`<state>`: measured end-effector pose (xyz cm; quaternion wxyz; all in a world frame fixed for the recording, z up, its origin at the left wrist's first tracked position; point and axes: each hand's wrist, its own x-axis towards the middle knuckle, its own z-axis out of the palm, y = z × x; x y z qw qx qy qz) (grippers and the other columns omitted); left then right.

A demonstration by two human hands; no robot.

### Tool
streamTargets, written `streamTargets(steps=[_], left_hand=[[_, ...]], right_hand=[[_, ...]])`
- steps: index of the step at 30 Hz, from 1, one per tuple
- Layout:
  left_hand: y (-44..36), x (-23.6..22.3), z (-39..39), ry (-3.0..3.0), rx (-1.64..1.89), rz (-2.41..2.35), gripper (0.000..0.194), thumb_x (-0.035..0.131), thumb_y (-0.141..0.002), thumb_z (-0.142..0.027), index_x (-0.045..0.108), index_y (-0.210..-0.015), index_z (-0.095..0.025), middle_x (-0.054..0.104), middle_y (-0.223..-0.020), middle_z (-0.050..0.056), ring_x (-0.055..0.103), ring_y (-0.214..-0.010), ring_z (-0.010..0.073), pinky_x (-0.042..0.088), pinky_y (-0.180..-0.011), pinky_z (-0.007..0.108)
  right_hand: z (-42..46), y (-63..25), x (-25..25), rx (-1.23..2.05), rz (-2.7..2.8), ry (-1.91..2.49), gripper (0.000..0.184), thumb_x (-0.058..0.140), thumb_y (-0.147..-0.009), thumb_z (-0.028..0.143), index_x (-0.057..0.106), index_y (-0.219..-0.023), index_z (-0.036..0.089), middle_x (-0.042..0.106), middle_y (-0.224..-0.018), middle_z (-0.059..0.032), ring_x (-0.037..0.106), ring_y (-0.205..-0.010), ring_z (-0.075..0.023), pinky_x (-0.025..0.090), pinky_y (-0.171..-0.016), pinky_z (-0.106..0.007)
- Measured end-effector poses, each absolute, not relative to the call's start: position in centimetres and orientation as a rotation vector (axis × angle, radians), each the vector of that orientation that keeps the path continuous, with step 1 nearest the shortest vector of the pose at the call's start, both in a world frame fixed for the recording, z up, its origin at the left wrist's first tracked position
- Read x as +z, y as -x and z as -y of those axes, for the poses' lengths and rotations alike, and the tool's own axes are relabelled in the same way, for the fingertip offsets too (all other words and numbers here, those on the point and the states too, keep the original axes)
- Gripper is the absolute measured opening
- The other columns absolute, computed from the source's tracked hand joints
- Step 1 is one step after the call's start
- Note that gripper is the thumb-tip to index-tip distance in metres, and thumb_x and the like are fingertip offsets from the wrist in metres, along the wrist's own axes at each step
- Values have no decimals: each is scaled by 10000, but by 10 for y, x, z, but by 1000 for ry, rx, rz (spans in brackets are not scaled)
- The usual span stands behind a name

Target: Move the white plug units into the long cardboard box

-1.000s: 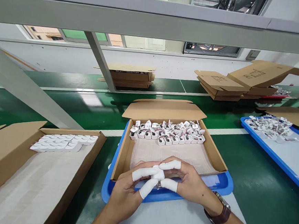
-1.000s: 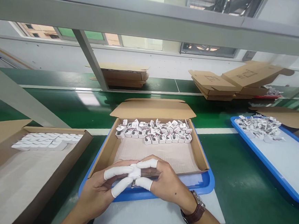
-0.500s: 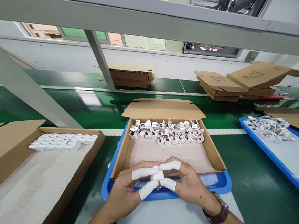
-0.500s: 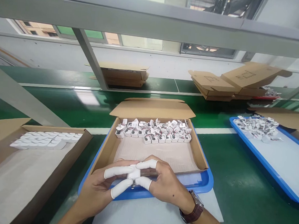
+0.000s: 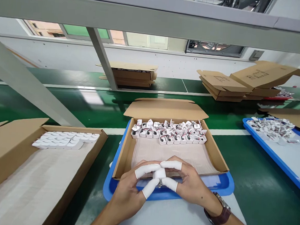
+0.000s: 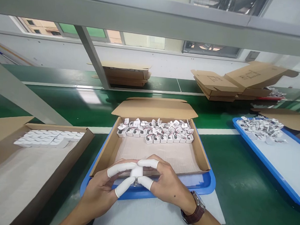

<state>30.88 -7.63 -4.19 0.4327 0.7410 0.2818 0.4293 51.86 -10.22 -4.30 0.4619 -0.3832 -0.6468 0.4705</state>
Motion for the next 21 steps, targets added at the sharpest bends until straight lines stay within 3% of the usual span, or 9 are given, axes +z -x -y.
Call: streamTargets(steps=[7, 12, 16, 21], left_hand=[[-311, -38, 75, -1628, 1009, -682, 386, 691, -874, -102, 689, -1203, -305, 777, -1136, 4, 760, -986, 171, 621, -904, 250], [-310, -32, 76, -1566, 991, -699, 319, 708, -850, -112, 723, -1139, -245, 771, -1146, 27, 756, -991, 184, 618, -910, 248], [-311, -30, 77, -1539, 1008, -708, 313, 692, -853, -123, 709, -1151, -219, 774, -1083, 39, 759, -938, 182, 628, -886, 255], [-310, -33, 76, -1661, 992, -727, 309, 642, -898, -135, 676, -1194, -218, 724, -1084, 54, 738, -956, 186, 628, -882, 291]], right_hand=[[104, -513, -43, 1298, 1412, 979, 433, 779, -840, 188, 627, -1242, 245, 730, -1103, -40, 747, -1011, -195, 614, -947, -359], [103, -512, -40, 1324, 1385, 1010, 445, 806, -812, 193, 639, -1221, 245, 753, -1095, -39, 748, -1018, -200, 616, -944, -351], [100, -518, -37, 1393, 1387, 972, 470, 819, -809, 212, 649, -1242, 283, 712, -1107, -22, 744, -1017, -199, 618, -933, -352], [101, -521, -35, 1396, 1442, 900, 387, 721, -907, 200, 655, -1266, 328, 610, -1109, -11, 712, -1084, -198, 587, -978, -352]])
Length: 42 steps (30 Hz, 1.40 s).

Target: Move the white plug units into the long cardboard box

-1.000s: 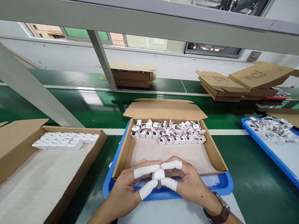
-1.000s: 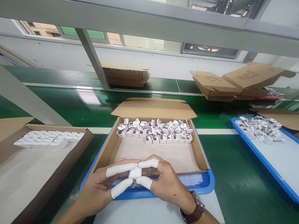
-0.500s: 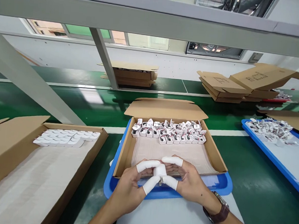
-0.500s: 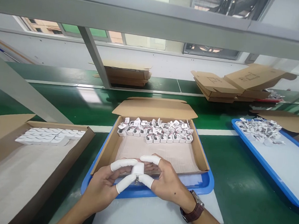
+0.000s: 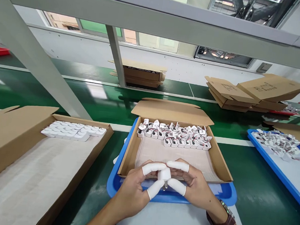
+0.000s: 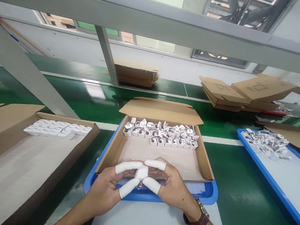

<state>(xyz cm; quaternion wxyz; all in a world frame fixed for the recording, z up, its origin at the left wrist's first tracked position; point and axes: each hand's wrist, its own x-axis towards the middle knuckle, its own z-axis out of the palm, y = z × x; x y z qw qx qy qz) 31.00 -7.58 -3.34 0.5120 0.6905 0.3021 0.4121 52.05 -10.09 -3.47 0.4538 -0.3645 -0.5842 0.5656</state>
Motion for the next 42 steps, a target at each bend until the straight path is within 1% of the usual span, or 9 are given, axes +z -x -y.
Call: streamTargets(steps=[10, 17, 23, 27, 29, 33, 35, 39, 42], left_hand=[[-309, -33, 76, -1776, 994, -723, 348, 665, -889, -110, 685, -1207, -249, 720, -986, 19, 739, -903, 156, 617, -840, 236], [-309, -36, 77, -1577, 1021, -677, 433, 645, -912, -123, 645, -1315, -281, 726, -1219, 43, 730, -1064, 201, 617, -933, 280], [-304, -34, 75, -1561, 980, -611, 343, 616, -959, -159, 699, -1260, -303, 640, -1401, 56, 684, -1195, 251, 602, -998, 341], [-300, -36, 73, -1597, 983, -611, 355, 567, -988, -153, 704, -1251, -349, 601, -1449, 41, 582, -1337, 254, 523, -1103, 365], [-298, -36, 73, -1605, 956, -606, 385, 572, -980, -142, 685, -1278, -358, 546, -1501, 47, 570, -1350, 258, 527, -1097, 358], [-298, -32, 73, -1607, 902, -625, 397, 597, -964, -149, 672, -1297, -352, 487, -1537, 60, 564, -1353, 265, 546, -1072, 344], [-300, -31, 73, -1587, 892, -631, 393, 611, -962, -168, 666, -1309, -343, 504, -1515, 68, 572, -1341, 262, 545, -1070, 336], [-305, -32, 72, -1534, 978, -632, 343, 572, -995, -224, 662, -1308, -331, 580, -1406, 75, 691, -1137, 214, 583, -1000, 324], [-304, -33, 72, -1582, 1021, -626, 301, 536, -1014, -236, 697, -1253, -324, 622, -1347, 67, 655, -1191, 229, 568, -1007, 325]], right_hand=[[106, -515, -33, 1259, 1551, 897, 412, 661, -952, 181, 607, -1323, 352, 648, -1114, -29, 707, -1047, -189, 595, -934, -335], [103, -514, -40, 1252, 1432, 941, 420, 699, -936, 212, 614, -1313, 376, 673, -1246, -16, 715, -1078, -162, 585, -974, -295], [104, -517, -37, 1330, 1386, 906, 363, 651, -976, 245, 618, -1316, 367, 699, -1228, -26, 721, -1074, -171, 593, -977, -323], [106, -518, -39, 1321, 1425, 886, 462, 691, -940, 200, 584, -1356, 370, 612, -1359, -48, 696, -1150, -209, 581, -1009, -366], [106, -517, -41, 1296, 1417, 871, 456, 698, -931, 199, 589, -1345, 357, 576, -1381, -60, 706, -1129, -219, 586, -1003, -387], [104, -515, -44, 1261, 1384, 908, 391, 715, -922, 247, 616, -1297, 303, 632, -1282, -75, 735, -1049, -211, 606, -964, -375], [104, -515, -43, 1250, 1381, 944, 357, 700, -937, 283, 620, -1284, 272, 689, -1196, -81, 731, -1049, -211, 601, -966, -371], [103, -516, -40, 1246, 1397, 964, 335, 648, -971, 336, 612, -1296, 263, 731, -1070, -68, 724, -1014, -203, 590, -958, -380], [102, -515, -39, 1244, 1399, 941, 331, 655, -963, 353, 627, -1282, 271, 719, -1067, -57, 722, -982, -198, 592, -930, -373]])
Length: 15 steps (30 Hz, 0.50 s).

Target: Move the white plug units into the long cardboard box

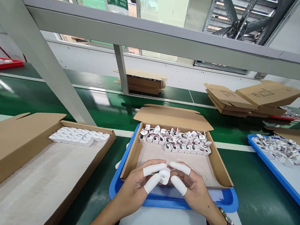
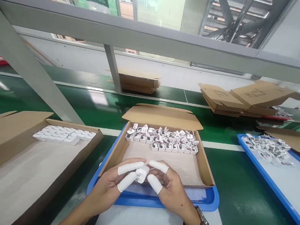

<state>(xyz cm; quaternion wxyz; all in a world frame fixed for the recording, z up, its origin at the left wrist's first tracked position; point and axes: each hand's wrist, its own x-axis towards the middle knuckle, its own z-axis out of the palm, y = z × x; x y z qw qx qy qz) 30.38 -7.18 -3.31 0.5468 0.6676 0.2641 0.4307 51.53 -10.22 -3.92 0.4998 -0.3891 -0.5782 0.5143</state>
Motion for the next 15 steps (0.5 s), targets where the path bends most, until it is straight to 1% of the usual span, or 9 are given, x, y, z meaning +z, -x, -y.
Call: streamTargets(steps=[2, 3, 5, 7, 12, 15], left_hand=[[-302, -32, 72, -1606, 993, -611, 320, 523, -1018, -226, 685, -1274, -329, 613, -1366, 66, 613, -1259, 243, 544, -1046, 345], [-301, -31, 72, -1593, 972, -593, 338, 529, -1014, -221, 665, -1303, -332, 596, -1387, 69, 618, -1255, 245, 542, -1053, 361], [-301, -31, 72, -1537, 930, -546, 403, 578, -985, -212, 607, -1368, -333, 554, -1422, 84, 664, -1181, 244, 560, -1037, 397], [-303, -32, 71, -1473, 924, -527, 464, 648, -939, -208, 583, -1387, -311, 536, -1416, 99, 707, -1082, 233, 589, -996, 417], [-314, -35, 70, -1391, 1020, -596, 373, 757, -859, -284, 679, -1211, -189, 622, -1222, 116, 694, -1064, 245, 615, -916, 380], [-311, -25, 78, -1463, 1032, -684, 362, 754, -860, -312, 675, -1195, -202, 655, -1172, 100, 698, -1004, 225, 603, -899, 364]], right_hand=[[101, -515, -39, 1247, 1388, 922, 319, 663, -958, 353, 637, -1265, 270, 709, -1066, -54, 722, -975, -192, 593, -922, -362], [101, -514, -39, 1249, 1383, 913, 314, 667, -956, 352, 641, -1258, 271, 705, -1060, -51, 722, -971, -188, 594, -919, -356], [99, -514, -39, 1251, 1378, 907, 310, 671, -954, 354, 648, -1253, 273, 701, -1060, -50, 719, -981, -186, 593, -923, -349], [99, -514, -40, 1257, 1377, 916, 315, 674, -950, 373, 655, -1248, 272, 702, -1084, -58, 717, -1002, -196, 595, -927, -353], [101, -513, -45, 1275, 1349, 978, 384, 697, -919, 453, 660, -1245, 254, 740, -1119, -85, 729, -1014, -229, 602, -946, -394], [103, -514, -48, 1261, 1323, 1023, 408, 714, -896, 481, 673, -1235, 258, 755, -1126, -88, 731, -1043, -248, 601, -968, -410]])
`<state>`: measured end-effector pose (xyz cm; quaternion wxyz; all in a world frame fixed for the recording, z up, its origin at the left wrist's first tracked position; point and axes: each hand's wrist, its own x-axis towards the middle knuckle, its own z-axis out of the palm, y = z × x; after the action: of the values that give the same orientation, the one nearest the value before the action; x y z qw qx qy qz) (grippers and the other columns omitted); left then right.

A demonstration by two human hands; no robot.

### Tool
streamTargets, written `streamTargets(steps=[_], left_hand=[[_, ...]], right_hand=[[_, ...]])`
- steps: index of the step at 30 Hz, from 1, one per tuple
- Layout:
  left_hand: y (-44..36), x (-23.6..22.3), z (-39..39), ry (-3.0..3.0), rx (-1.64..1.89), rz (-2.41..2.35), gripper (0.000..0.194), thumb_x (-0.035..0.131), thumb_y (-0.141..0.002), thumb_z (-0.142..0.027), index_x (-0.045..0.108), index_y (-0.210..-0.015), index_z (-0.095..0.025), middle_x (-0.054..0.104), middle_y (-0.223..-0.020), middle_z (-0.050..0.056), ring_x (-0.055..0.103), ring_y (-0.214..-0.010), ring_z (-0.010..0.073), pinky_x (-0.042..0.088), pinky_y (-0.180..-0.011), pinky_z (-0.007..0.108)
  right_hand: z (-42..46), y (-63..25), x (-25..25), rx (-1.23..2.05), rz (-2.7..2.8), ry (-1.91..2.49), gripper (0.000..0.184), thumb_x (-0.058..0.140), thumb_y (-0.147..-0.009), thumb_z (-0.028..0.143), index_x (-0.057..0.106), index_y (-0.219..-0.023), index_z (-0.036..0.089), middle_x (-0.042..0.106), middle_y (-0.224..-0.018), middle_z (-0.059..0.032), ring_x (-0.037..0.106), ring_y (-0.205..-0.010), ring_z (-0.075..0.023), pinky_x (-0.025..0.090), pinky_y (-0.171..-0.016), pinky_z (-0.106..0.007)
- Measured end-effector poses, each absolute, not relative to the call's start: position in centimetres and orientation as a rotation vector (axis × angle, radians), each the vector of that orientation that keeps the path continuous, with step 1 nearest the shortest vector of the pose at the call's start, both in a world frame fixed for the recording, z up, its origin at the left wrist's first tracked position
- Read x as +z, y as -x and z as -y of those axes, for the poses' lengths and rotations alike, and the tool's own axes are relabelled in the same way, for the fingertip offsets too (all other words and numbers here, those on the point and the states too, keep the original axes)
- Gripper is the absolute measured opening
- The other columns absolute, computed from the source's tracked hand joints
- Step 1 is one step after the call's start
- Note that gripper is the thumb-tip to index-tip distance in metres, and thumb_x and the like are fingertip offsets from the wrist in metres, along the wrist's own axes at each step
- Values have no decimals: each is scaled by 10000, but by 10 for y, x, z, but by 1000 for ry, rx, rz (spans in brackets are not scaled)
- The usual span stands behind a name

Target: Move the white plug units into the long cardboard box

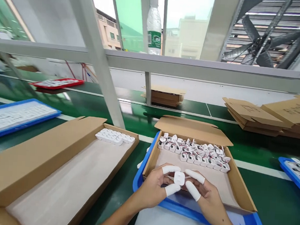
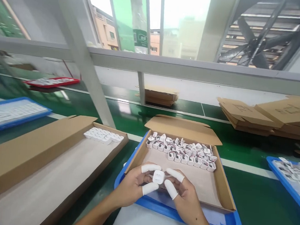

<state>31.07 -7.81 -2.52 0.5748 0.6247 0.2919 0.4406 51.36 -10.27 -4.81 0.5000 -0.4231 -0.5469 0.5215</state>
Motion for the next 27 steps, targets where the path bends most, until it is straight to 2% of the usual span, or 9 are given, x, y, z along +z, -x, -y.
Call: streamTargets(steps=[4, 8, 11, 13, 15, 19, 23, 27], left_hand=[[-282, 4, 100, -1848, 1084, -993, 285, 706, -891, -264, 679, -1174, -246, 651, -1132, 70, 651, -1012, 215, 552, -905, 340], [-227, 36, 111, -2077, 1179, -1327, 262, 662, -908, -279, 680, -1168, -253, 655, -1011, 51, 621, -863, 189, 541, -815, 313], [-178, 53, 98, -1984, 1213, -1623, 296, 750, -818, -361, 716, -1085, -236, 688, -921, 41, 619, -797, 206, 555, -815, 346], [-148, 57, 85, -1681, 1185, -1718, 371, 819, -732, -421, 723, -1023, -211, 711, -912, 52, 654, -853, 241, 577, -812, 357], [-125, 56, 72, -1431, 1157, -1610, 415, 826, -710, -482, 723, -964, -171, 722, -941, 84, 677, -921, 263, 594, -819, 357], [-99, 41, 57, -1381, 1103, -1552, 493, 711, -792, -599, 722, -949, -132, 728, -972, 145, 716, -898, 261, 614, -839, 390], [-91, 23, 42, -1493, 1000, -1620, 459, 757, -780, -544, 726, -992, -138, 738, -1062, 154, 712, -959, 282, 612, -853, 404], [-90, -2, 16, -1723, 854, -1764, 397, 798, -754, -464, 719, -967, -138, 747, -1022, 160, 688, -1008, 340, 581, -881, 470]], right_hand=[[104, -516, -50, 1244, 1328, 1071, 428, 716, -884, 513, 689, -1211, 237, 778, -1038, -92, 758, -995, -262, 601, -974, -426], [105, -516, -50, 1204, 1341, 1127, 483, 738, -844, 558, 702, -1188, 221, 770, -1121, -117, 771, -990, -276, 603, -980, -422], [106, -515, -50, 1178, 1353, 1156, 562, 728, -807, 634, 720, -1175, 208, 768, -1151, -137, 775, -999, -292, 603, -983, -416], [105, -516, -51, 1170, 1378, 1178, 613, 716, -788, 674, 728, -1183, 204, 783, -1118, -140, 775, -1007, -299, 598, -990, -408], [103, -518, -53, 1169, 1406, 1204, 616, 719, -777, 676, 739, -1180, 211, 796, -1094, -131, 778, -1007, -298, 602, -982, -385], [99, -522, -53, 1158, 1430, 1222, 543, 739, -767, 628, 769, -1144, 238, 799, -1121, -108, 772, -1033, -299, 615, -949, -331], [101, -520, -50, 1129, 1473, 1227, 512, 741, -761, 617, 787, -1116, 252, 792, -1144, -110, 768, -1039, -314, 629, -922, -342], [107, -513, -49, 1060, 1427, 1209, 533, 706, -777, 666, 779, -1112, 258, 794, -1127, -109, 779, -997, -298, 624, -934, -355]])
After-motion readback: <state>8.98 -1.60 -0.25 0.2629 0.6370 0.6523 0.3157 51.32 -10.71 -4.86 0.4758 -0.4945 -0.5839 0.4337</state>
